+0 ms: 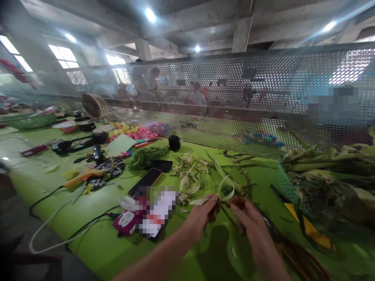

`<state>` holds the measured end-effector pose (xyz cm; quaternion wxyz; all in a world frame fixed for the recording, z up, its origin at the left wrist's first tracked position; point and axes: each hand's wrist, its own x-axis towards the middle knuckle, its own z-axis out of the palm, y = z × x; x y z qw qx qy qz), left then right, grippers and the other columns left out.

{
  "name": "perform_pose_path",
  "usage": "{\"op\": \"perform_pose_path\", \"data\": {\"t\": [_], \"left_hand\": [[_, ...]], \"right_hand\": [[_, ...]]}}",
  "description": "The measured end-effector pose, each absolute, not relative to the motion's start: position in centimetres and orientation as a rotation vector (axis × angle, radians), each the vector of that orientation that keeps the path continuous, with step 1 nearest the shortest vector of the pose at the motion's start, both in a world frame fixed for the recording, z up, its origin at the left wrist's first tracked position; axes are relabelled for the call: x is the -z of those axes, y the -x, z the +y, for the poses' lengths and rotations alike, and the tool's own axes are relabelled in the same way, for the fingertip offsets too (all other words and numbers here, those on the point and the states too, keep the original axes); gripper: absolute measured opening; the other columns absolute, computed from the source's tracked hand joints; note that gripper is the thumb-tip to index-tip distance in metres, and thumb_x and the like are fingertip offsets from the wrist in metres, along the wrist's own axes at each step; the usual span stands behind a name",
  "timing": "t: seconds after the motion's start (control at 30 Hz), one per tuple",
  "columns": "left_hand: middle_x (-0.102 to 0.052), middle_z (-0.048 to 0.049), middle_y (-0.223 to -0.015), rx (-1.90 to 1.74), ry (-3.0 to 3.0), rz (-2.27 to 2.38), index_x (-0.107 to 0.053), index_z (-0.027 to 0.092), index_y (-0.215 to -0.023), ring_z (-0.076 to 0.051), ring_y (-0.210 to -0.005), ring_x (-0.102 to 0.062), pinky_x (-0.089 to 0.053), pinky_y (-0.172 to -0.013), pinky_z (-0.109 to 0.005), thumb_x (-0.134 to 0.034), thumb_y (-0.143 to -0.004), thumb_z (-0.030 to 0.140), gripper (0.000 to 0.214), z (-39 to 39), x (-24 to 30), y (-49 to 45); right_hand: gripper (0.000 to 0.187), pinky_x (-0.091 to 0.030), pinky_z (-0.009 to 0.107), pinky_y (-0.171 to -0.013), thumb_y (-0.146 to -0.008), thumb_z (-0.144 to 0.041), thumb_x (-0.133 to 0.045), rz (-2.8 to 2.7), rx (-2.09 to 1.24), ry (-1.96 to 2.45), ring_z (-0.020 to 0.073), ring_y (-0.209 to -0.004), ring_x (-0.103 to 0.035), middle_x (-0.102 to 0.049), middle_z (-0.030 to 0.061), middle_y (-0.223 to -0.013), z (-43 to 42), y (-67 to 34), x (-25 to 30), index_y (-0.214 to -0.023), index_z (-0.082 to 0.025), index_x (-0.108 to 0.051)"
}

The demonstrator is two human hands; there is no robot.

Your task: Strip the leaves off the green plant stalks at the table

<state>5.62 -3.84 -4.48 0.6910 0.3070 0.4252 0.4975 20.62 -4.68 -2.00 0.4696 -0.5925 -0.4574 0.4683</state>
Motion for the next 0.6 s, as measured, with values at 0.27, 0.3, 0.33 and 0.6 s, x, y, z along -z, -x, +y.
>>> {"op": "perform_pose_path", "data": {"t": [0.27, 0.3, 0.33, 0.6], "left_hand": [[-0.060, -0.0036, -0.075, -1.148, -0.903, 0.934, -0.069, 0.012, -0.086, -0.011, -0.063, -0.046, -0.036, -0.062, -0.023, -0.062, -0.076, 0.054, 0.043, -3.4, 5.7, -5.9], [-0.061, -0.0046, -0.077, -1.151, -0.934, 0.928, -0.069, 0.013, -0.086, -0.013, -0.067, -0.048, -0.037, -0.065, -0.024, -0.062, -0.077, 0.054, 0.043, -3.4, 5.8, -5.9], [-0.062, -0.0054, -0.080, -1.157, -0.966, 0.926, -0.069, 0.013, -0.086, -0.014, -0.070, -0.050, -0.038, -0.069, -0.025, -0.062, -0.077, 0.055, 0.044, -3.3, 5.8, -5.8], [-0.044, 0.0013, -0.061, -1.168, -1.114, 1.087, -0.060, 0.015, -0.070, -0.012, -0.060, -0.037, -0.030, -0.059, -0.025, -0.054, -0.081, 0.057, 0.044, -3.5, 4.9, -5.5]], "right_hand": [[0.040, -0.053, 0.033, -0.060, -0.061, -0.045, -0.072, -1.305, -1.195, 1.445, 0.0252, -0.074, -0.068, -0.075, 0.0099, -0.086, -4.5, -19.8, 2.7, -0.089, -0.016, -0.071], [0.040, -0.052, 0.033, -0.059, -0.061, -0.045, -0.072, -1.317, -1.183, 1.457, 0.0253, -0.073, -0.068, -0.076, 0.0100, -0.085, -4.5, -19.8, 2.6, -0.089, -0.016, -0.071], [0.039, -0.052, 0.033, -0.059, -0.061, -0.045, -0.071, -1.327, -1.170, 1.464, 0.0257, -0.073, -0.068, -0.076, 0.0099, -0.084, -4.5, -19.8, 2.5, -0.088, -0.016, -0.071], [0.027, -0.050, 0.030, -0.059, -0.067, -0.045, -0.064, -1.462, -1.034, 1.477, 0.0226, -0.068, -0.066, -0.074, 0.0052, -0.074, -4.7, -19.9, 2.2, -0.075, -0.020, -0.071]]}}
